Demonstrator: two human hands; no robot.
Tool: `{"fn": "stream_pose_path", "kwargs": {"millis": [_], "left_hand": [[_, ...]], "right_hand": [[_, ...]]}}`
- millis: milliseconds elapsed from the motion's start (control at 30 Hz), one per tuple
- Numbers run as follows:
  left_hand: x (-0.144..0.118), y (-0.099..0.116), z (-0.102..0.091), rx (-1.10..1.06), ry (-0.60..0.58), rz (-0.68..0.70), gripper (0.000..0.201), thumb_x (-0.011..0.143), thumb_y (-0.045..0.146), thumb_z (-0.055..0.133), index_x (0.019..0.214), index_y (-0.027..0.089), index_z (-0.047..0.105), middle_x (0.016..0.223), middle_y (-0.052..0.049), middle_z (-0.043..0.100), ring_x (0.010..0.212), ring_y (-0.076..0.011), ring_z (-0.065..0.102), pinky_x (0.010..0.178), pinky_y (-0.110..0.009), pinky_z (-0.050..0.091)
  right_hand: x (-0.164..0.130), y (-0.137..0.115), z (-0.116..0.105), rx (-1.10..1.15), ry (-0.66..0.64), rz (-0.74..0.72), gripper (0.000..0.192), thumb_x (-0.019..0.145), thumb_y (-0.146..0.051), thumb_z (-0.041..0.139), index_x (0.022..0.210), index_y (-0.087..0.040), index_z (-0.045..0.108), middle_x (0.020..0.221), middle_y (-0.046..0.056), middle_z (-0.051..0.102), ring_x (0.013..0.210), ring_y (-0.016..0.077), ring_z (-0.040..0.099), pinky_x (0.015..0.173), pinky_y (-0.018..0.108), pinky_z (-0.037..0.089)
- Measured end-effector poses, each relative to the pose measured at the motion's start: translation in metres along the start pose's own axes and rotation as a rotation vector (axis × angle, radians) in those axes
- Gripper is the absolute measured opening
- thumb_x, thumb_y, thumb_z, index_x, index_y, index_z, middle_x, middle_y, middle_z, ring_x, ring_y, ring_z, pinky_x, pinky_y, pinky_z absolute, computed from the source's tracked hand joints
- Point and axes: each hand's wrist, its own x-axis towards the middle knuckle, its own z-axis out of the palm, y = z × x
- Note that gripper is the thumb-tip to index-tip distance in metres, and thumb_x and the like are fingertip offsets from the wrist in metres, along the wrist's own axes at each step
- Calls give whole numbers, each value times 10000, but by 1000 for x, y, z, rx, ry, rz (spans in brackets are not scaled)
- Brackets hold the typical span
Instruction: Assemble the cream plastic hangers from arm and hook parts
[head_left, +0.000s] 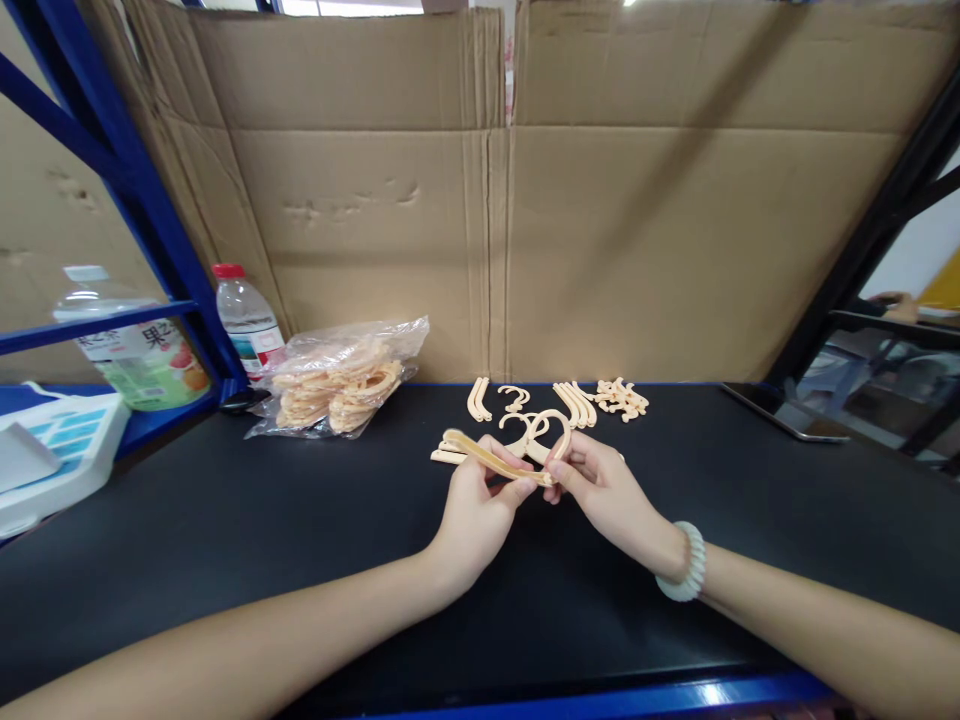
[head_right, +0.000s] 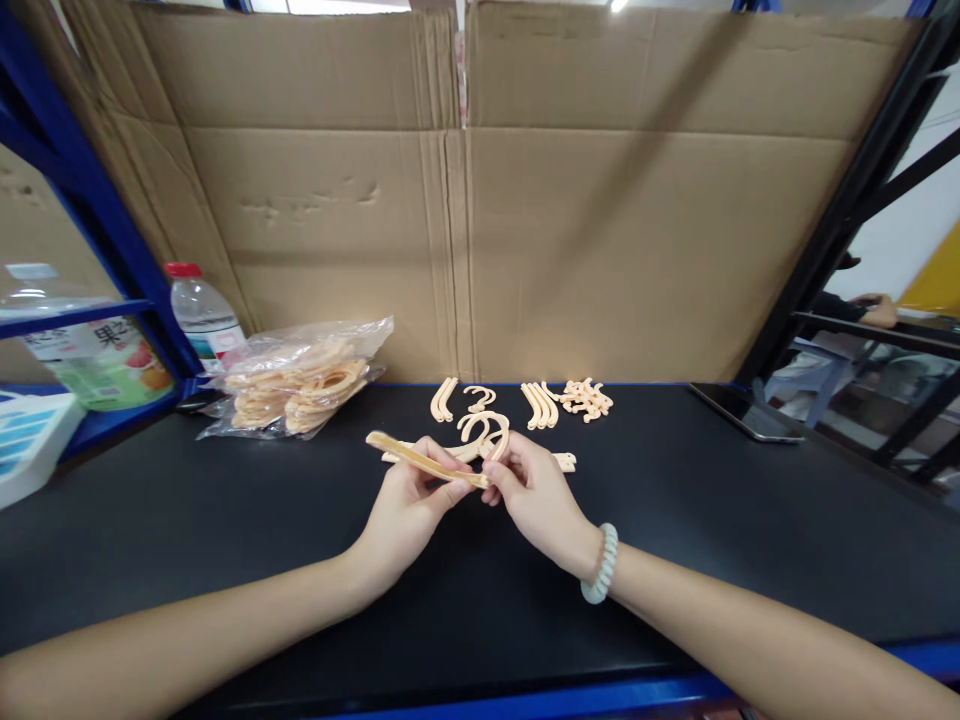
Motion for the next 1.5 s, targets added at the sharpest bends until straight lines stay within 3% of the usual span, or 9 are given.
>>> {"fn": "stream_pose_path", "kwargs": {"millis": [367,567,700,833,967,1100,1233,1400,1500], "left_hand": [[2,-8,-2,-166,80,-99,270,635,183,760,779,181,533,730,29,617,704,-157,627,694,-307,511],[0,-3,0,-170,-59,-120,264,667,205,782,795,163,555,768,7,663,737,-140,647,733,-276,514],[2,-3,-2,-236,-105,-209,265,656,213,805,798,142,593,741,-11,681,724,-143,665,751,-277,524],[6,-4,-4,-309,-71,-282,276,652,206,816,847,127,637,768,-25,694,773,-148,680,805,-275,526],[5,-3,-5,-344,-49,-305,282,649,201,816,871,118,663,783,-42,714,785,-158,691,830,-286,526],[3,0,-4,-362,-68,-311,252,666,185,797,873,108,675,766,-55,723,800,-154,690,822,-268,521],[3,0,-5,-395,-65,-325,246,653,174,802,856,105,680,761,-55,720,792,-154,691,809,-263,519],[3,0,-8,-404,-64,-324,279,641,187,816,862,103,670,769,-67,719,794,-159,690,802,-269,519],[3,0,-9,-415,-59,-330,312,604,188,838,848,101,664,757,-58,711,772,-165,693,809,-284,520]], "right_hand": [[4,4,-2,45,-33,-21,260,770,-419,697,705,-201,571,716,-7,579,639,139,538,580,271,469],[5,1,-1,78,-93,20,249,758,-417,715,722,-180,644,697,5,612,568,115,514,505,245,433],[20,-5,-23,80,-51,29,257,734,-414,731,835,-179,714,658,6,636,526,124,550,535,285,483],[50,4,-66,-206,95,-119,244,785,-434,665,823,-208,747,743,44,683,620,171,580,622,344,494],[70,30,-94,-768,-86,-333,152,756,-291,684,879,-237,754,950,79,690,918,268,581,872,465,443],[77,50,-96,-978,-225,-384,174,835,-256,563,830,-204,729,1029,115,660,1000,293,556,904,493,426],[77,49,-90,-861,-153,-409,212,872,-331,508,796,-213,667,932,95,667,896,272,587,830,468,461],[61,23,-76,-386,91,-193,305,885,-483,522,982,-205,600,693,27,623,576,168,566,543,312,473],[44,8,-61,-67,152,-120,292,850,-476,611,966,-208,591,896,64,675,689,165,633,617,308,523]]}}
